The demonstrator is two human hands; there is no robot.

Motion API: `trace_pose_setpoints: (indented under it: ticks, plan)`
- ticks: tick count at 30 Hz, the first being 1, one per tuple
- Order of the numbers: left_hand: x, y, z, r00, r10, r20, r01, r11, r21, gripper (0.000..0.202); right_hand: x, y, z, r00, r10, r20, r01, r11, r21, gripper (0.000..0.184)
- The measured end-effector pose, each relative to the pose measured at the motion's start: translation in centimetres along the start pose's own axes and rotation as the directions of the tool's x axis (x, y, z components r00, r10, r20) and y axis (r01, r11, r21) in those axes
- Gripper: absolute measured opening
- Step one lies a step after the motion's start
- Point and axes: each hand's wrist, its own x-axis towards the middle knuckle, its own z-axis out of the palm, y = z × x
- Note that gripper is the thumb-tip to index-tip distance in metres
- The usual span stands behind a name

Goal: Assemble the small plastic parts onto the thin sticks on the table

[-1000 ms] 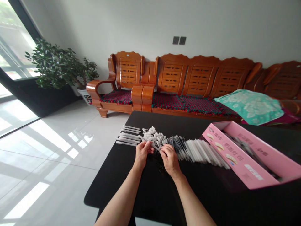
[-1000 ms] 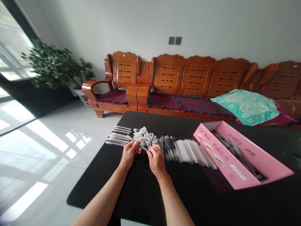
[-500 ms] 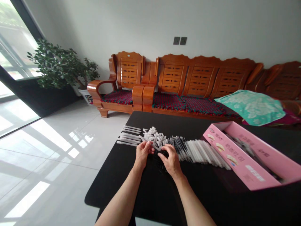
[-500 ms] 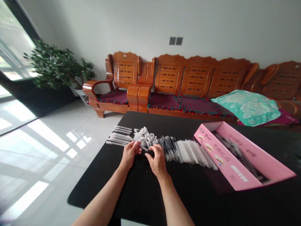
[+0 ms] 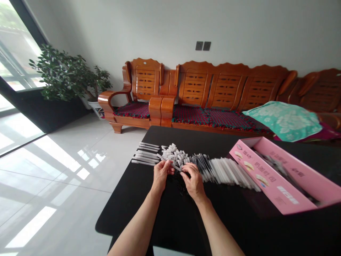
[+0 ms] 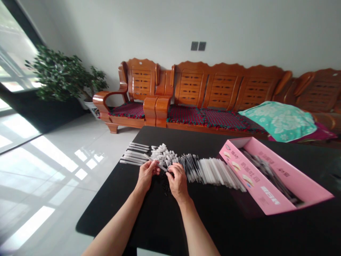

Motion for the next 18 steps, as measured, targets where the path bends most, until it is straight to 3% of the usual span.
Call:
trace_pose_setpoints:
  ticks: [6, 9, 18]
  plan:
    - [-0.1, 0.1, 0.0, 1.0, 0.013, -0.011, -0.013, 1.0, -0.011, 0.046, -0.1, 0.1, -0.1, 0.999, 0.019, 0.036, -0.019, 1.0, -0.013, 0.002]
    - [0.0, 0.0, -0.1, 1.0, 0.009, -0.011, -0.009, 1.0, -0.01, 0.046, -0.1, 0.2, -0.1, 0.998, 0.012, 0.068, -0.011, 1.0, -0.014, 0.007]
    - [0.6, 0.2, -1.1, 0.991, 0.047, -0.123, -0.056, 0.996, -0.069, 0.049, -0.1, 0.2, -0.6, 0.999, -0.027, 0.045, 0.028, 0.999, -0.042, 0.011]
